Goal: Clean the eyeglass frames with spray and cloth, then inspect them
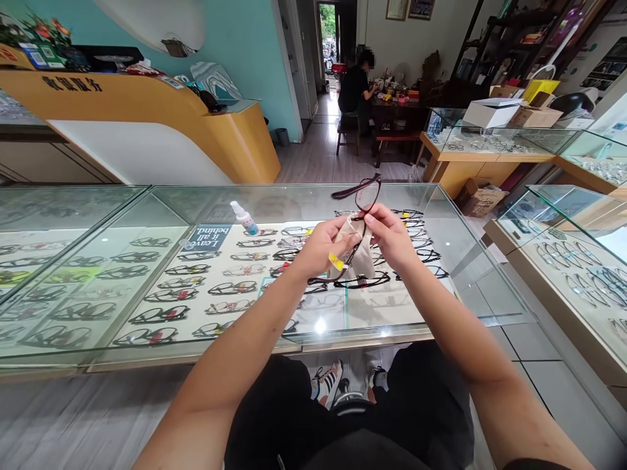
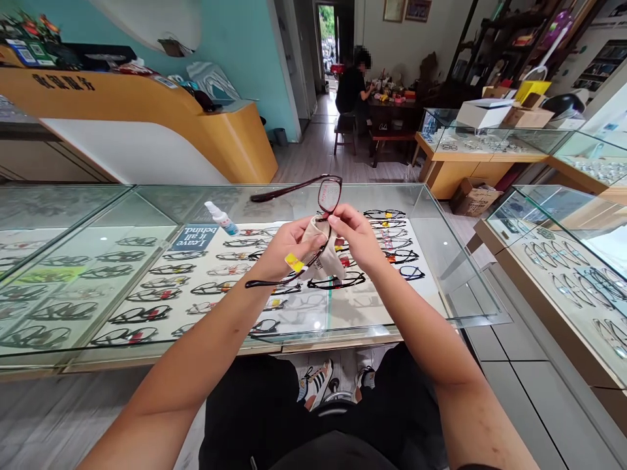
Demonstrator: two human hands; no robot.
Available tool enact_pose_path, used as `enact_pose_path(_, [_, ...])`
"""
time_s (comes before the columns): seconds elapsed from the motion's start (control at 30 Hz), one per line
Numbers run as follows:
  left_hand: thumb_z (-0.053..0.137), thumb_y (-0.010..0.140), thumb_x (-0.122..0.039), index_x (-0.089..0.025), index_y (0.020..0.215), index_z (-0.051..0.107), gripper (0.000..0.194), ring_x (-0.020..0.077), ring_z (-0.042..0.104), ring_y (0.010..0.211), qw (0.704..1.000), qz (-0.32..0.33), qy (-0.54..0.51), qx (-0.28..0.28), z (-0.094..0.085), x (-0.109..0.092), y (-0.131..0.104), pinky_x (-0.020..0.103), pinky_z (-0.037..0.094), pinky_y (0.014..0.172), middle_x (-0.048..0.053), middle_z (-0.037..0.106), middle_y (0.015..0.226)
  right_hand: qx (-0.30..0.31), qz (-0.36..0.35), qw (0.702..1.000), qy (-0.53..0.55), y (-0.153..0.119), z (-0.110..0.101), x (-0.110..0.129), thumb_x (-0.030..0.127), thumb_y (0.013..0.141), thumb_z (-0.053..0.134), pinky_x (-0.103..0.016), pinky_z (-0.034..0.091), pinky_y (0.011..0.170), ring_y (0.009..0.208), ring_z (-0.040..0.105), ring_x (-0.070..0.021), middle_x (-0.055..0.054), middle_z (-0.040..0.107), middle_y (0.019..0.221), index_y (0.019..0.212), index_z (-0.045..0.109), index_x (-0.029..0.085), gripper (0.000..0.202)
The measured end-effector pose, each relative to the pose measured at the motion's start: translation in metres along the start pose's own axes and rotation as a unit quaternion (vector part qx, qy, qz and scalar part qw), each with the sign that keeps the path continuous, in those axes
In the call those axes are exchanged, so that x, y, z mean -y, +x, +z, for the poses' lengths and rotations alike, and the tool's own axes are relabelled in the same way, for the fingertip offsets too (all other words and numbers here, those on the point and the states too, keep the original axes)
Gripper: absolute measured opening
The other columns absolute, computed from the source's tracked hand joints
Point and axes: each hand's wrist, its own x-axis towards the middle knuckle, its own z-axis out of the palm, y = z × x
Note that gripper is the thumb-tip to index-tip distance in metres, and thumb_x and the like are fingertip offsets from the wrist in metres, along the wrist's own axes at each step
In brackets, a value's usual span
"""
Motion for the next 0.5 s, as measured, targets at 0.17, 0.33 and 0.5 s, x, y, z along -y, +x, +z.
enact_pose_path(0.17, [0.092, 0.079, -0.069, -0.014, 0.122, 0.077, 0.071, 0.0188, 0.075, 0.068, 0.998, -0.005, 0.014, -0.053, 0.004, 0.01, 0.001, 0.027, 0.058, 0.065, 0.004, 0.079, 0.081, 0.025, 0.005, 1.0, 0.015, -0.002, 0.009, -0.002, 0.066, 0.085, 0.088, -0.024, 0.046, 0.055, 0.069, 0.05, -0.0122, 0.0, 0.066, 0.102, 0.098, 0.066, 0.028, 0.046])
enact_pose_path(0.33, [0.086, 0.081, -0.076, -0.015, 0.118, 0.075, 0.072, 0.0209, 0.078, 0.068, 0.998, -0.039, -0.013, -0.057, 0.006, 0.014, 0.003, 0.028, 0.06, 0.06, 0.007, 0.082, 0.085, 0.026, 0.0, 0.999, 0.038, -0.002, 0.01, 0.0, 0.063, 0.085, 0.089, -0.026, 0.042, 0.049, 0.061, 0.042, -0.0113, 0.002, 0.059, 0.086, 0.094, 0.065, 0.028, 0.044])
enact_pose_path(0.5, [0.09, 0.076, -0.076, -0.014, 0.116, 0.073, 0.076, 0.0235, 0.083, 0.081, 0.997, -0.029, -0.051, -0.052, 0.004, 0.02, 0.008, 0.029, 0.065, 0.071, 0.01, 0.084, 0.093, -0.007, 0.003, 0.999, 0.034, -0.001, 0.009, 0.001, 0.063, 0.081, 0.092, -0.024, 0.037, 0.05, 0.063, 0.042, -0.0115, 0.003, 0.055, 0.081, 0.09, 0.064, 0.026, 0.047])
